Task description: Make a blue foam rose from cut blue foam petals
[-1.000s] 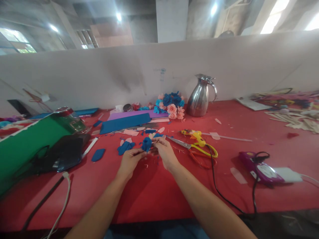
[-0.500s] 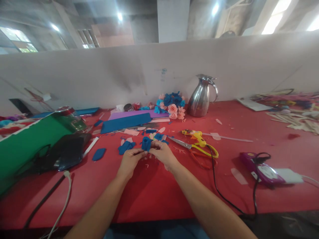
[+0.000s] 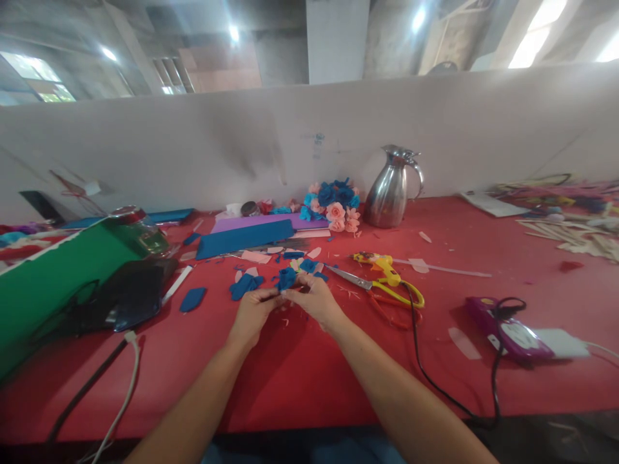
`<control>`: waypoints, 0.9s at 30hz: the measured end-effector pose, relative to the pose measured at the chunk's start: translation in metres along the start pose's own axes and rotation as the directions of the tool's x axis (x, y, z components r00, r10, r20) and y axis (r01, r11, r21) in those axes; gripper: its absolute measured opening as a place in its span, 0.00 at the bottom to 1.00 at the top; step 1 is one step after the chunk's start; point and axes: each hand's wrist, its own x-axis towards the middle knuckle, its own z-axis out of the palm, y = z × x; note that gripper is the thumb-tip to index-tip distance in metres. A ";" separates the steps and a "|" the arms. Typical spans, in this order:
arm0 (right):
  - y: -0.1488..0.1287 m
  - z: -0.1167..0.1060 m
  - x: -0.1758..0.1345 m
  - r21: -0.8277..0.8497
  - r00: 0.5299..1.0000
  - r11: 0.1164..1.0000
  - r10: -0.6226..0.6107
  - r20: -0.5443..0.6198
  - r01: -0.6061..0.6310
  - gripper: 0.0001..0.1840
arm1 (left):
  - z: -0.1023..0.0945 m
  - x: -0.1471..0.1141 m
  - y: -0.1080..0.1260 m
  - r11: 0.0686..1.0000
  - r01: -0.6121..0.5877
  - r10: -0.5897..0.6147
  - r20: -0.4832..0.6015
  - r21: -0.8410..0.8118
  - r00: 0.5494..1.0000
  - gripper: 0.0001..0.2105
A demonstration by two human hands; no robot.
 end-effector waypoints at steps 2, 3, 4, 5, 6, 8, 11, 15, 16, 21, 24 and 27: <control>-0.003 0.000 -0.001 0.005 1.000 1.000 -0.003 -0.001 0.003 0.13 | 0.000 0.000 -0.001 1.000 -0.001 0.001 -0.002 0.000 1.000 0.09; -0.004 0.000 -0.002 0.015 1.000 1.000 -0.005 0.007 0.005 0.14 | 0.000 0.000 -0.001 1.000 0.001 -0.001 -0.002 -0.005 1.000 0.08; -0.006 0.000 -0.002 0.030 1.000 1.000 -0.006 0.016 0.005 0.15 | 0.000 0.000 -0.001 1.000 0.003 -0.003 0.002 -0.010 1.000 0.08; -0.008 0.000 -0.003 0.048 1.000 0.999 -0.003 0.021 0.002 0.15 | 0.000 0.000 -0.001 1.000 0.006 -0.006 0.005 -0.015 1.000 0.08; -0.009 0.000 -0.003 0.066 1.000 0.998 0.005 0.022 -0.007 0.14 | 0.000 0.000 -0.002 1.000 0.010 -0.010 0.007 -0.017 1.000 0.09; -0.011 -0.002 -0.004 0.094 0.999 0.995 0.033 0.006 -0.033 0.14 | 0.000 0.000 -0.003 1.000 0.020 -0.020 0.001 -0.015 1.000 0.09; -0.011 -0.005 -0.003 0.150 0.998 0.988 0.054 -0.033 -0.048 0.14 | 0.000 0.001 -0.005 1.000 0.024 -0.024 -0.012 0.004 1.000 0.10; -0.009 -0.007 0.000 0.230 0.991 0.973 0.056 -0.124 -0.026 0.12 | 0.000 0.001 -0.007 1.000 0.009 -0.009 -0.016 0.006 1.000 0.10; -0.008 -0.007 0.000 0.213 0.990 0.977 0.062 -0.125 -0.035 0.12 | 0.000 0.001 -0.007 1.000 0.008 -0.008 -0.016 0.006 1.000 0.09; -0.002 -0.001 -0.001 0.026 0.999 0.999 0.031 0.038 -0.032 0.10 | 0.000 0.001 -0.003 1.000 0.013 -0.013 -0.016 -0.007 1.000 0.07; 0.003 0.001 -0.001 -0.065 0.999 0.998 -0.024 0.033 0.026 0.10 | 0.000 0.000 -0.001 1.000 0.009 -0.009 -0.011 -0.006 1.000 0.06; 0.008 0.001 0.001 -0.132 0.998 0.989 -0.063 -0.002 0.062 0.09 | 0.000 0.000 -0.002 1.000 -0.007 0.007 -0.007 0.018 1.000 0.06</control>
